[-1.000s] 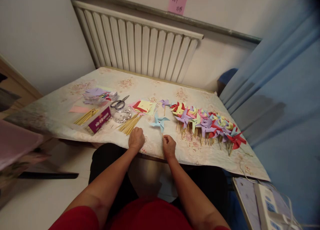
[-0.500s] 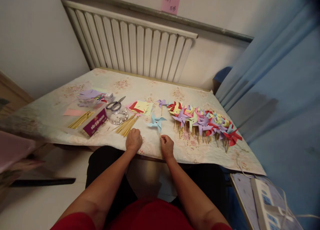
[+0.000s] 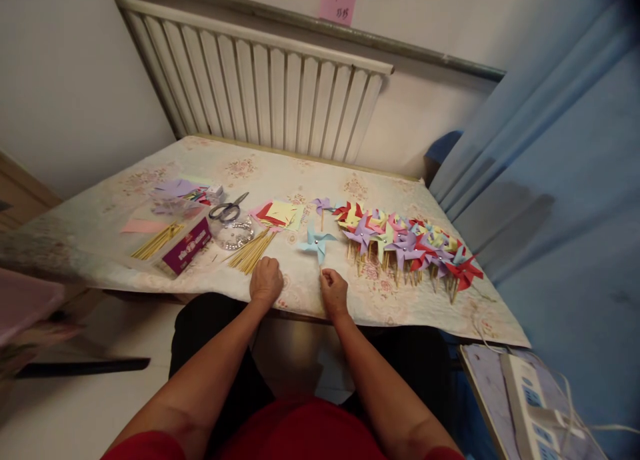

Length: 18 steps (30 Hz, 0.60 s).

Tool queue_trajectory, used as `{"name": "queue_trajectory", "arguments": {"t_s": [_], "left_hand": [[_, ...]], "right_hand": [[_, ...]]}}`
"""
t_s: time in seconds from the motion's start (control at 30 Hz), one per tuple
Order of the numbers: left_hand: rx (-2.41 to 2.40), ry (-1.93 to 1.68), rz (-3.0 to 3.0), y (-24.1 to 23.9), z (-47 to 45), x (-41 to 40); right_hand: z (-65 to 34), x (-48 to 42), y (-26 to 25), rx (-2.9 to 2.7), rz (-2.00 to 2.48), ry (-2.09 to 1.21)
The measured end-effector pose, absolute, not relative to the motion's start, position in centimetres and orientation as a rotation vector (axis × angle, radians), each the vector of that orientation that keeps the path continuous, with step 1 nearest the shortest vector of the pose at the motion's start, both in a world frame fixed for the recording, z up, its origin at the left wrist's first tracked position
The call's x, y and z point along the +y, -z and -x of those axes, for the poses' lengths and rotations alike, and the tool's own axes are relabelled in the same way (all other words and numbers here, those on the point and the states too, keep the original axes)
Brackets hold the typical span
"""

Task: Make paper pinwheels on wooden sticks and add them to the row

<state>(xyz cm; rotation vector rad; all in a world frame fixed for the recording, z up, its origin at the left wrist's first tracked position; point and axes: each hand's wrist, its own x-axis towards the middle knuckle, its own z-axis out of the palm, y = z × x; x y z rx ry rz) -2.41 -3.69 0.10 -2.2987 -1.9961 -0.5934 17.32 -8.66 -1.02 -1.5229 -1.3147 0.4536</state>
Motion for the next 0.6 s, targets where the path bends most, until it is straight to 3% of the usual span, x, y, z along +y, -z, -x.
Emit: {"name": "queue_trajectory", "arguments": {"t_s": [0.4,0.6], "left_hand": [[-1.993,0.637,2.316,-0.3,2.6,-3.5],[-2.168,0.829,2.381,-1.4,2.0,-1.7]], "right_hand": [[-17.1,-8.8,0.7,-1.343,1.544,-0.410],[-16.8,-9.0,0.2,-1.357,1.572,-0.391]]}}
